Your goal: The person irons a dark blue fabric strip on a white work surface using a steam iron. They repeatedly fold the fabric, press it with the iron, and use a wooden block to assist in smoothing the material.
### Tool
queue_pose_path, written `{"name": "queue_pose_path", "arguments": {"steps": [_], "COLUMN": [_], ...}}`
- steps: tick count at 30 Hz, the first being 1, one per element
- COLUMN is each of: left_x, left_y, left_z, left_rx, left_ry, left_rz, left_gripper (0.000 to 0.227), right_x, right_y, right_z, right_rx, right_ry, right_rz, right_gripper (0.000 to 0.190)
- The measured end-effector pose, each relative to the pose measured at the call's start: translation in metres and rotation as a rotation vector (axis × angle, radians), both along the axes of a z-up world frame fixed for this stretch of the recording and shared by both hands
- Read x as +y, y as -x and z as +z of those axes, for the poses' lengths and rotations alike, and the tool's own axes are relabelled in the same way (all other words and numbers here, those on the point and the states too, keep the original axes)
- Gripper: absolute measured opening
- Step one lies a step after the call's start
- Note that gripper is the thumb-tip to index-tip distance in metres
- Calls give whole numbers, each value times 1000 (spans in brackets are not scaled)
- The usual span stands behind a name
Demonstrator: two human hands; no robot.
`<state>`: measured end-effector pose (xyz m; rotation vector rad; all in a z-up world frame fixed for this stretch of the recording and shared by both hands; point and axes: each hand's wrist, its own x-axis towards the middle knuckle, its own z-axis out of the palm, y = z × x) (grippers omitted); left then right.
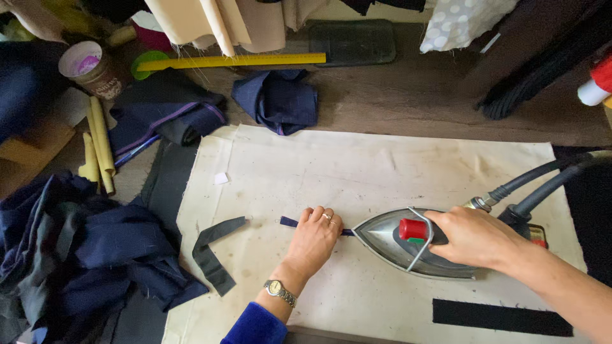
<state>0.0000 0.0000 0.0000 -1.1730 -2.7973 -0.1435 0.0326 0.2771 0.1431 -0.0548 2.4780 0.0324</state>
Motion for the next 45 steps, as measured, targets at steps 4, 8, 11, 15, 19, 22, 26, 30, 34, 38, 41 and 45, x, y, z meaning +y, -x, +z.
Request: {"name": "queue_pose_path", "arguments": {"steps": [4, 8, 11, 15, 19, 22, 26, 30, 34, 38, 41, 45], "left_x": [-1, -1, -2, -2, -4, -9, -26, -41, -32, -31, -35, -37], "left_y": [-1, -1, 1, 1, 1, 0, 4, 9, 15, 5, 8, 8], "left_z": [-3, 2, 0, -3, 1, 7, 16, 17, 24, 13, 4, 11], "left_rx": [-24, -28, -24, 9, 9, 5, -49, -59, 9, -18, 19, 54], "left_ry": [-37, -57, -67, -80, -47, -75, -200, -240, -275, -141, -40, 25], "left_rz": [2, 7, 4, -7, -21, -38, -28, 4, -29, -34, -18, -44], "left_gripper": [13, 14, 14, 14, 14, 14, 8, 7, 10, 12, 15, 15], "right_x": [0, 13, 20, 17, 9, -1, -7, -10, -13, -12, -14, -15], "right_y": [0, -2, -4, -4, -2, 0, 3, 5, 11, 3, 6, 8], "right_z": [-5, -11, -12, -9, -10, -7, -7, -5, 2, -1, -4, -8], "right_rx": [6, 37, 37, 17, 43, 50, 37, 31, 44, 14, 15, 41], "right_ry": [-10, 10, -8, -39, -45, -29, -22, -19, -1, -10, -26, 1], "right_rz": [22, 69, 85, 70, 72, 70, 70, 67, 58, 45, 46, 78], "right_gripper": [25, 25, 22, 24, 24, 27, 25, 22, 23, 21, 24, 23]}}
